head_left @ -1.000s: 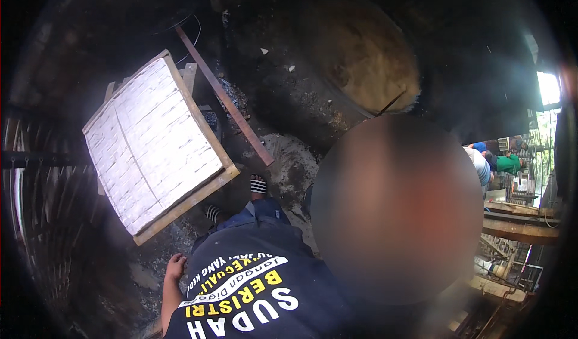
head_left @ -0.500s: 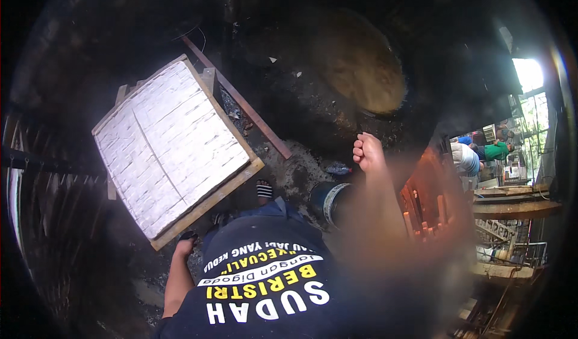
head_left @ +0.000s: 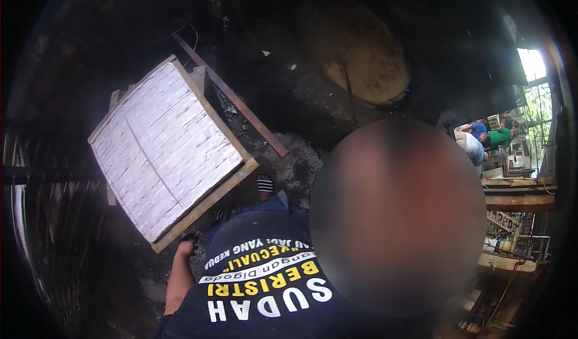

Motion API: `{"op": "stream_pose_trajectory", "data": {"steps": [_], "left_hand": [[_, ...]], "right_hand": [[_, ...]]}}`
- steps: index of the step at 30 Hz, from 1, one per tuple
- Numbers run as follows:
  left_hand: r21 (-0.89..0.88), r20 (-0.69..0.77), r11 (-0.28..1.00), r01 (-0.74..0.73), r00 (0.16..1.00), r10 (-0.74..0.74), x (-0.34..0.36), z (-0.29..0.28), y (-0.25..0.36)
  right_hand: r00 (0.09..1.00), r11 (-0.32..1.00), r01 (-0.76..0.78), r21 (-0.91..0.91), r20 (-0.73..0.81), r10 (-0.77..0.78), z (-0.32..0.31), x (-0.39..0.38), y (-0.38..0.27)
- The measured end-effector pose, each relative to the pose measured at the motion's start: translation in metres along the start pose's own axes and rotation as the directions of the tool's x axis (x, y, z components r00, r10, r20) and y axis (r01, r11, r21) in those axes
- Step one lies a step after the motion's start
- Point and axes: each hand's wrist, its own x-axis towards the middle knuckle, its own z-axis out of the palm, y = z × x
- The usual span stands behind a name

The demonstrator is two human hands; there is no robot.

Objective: The person deep fries tofu in a large outdoor vat using a long-handled scoop and then transfers the cooked tofu into plastic crates by hand.

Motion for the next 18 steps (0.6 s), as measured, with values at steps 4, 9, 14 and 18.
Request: {"op": "stream_pose_trajectory", "data": {"steps": [4,9,14,18], "left_hand": [[0.03,-0.097,0.998,-0.055,0.994,0.058,-0.042,0.033,0.052],[0.09,-0.227,0.995,-0.053,0.971,0.072,-0.11,0.063,0.122],[0.071,-0.252,0.98,-0.187,0.947,0.199,-0.122,0.071,0.086],[-0.062,-0.213,0.996,-0.061,0.976,0.046,-0.137,0.073,0.06]], "right_hand": [[0.989,0.997,0.078,-0.011,-0.122,-0.079,-0.027,0.089,-0.02],[0.905,0.965,0.242,-0.102,-0.336,-0.263,-0.067,0.232,-0.065],[0.869,0.866,0.052,-0.497,-0.405,-0.285,-0.083,0.311,-0.064],[0.908,0.75,-0.108,-0.652,-0.373,-0.193,-0.05,0.298,-0.027]]}}
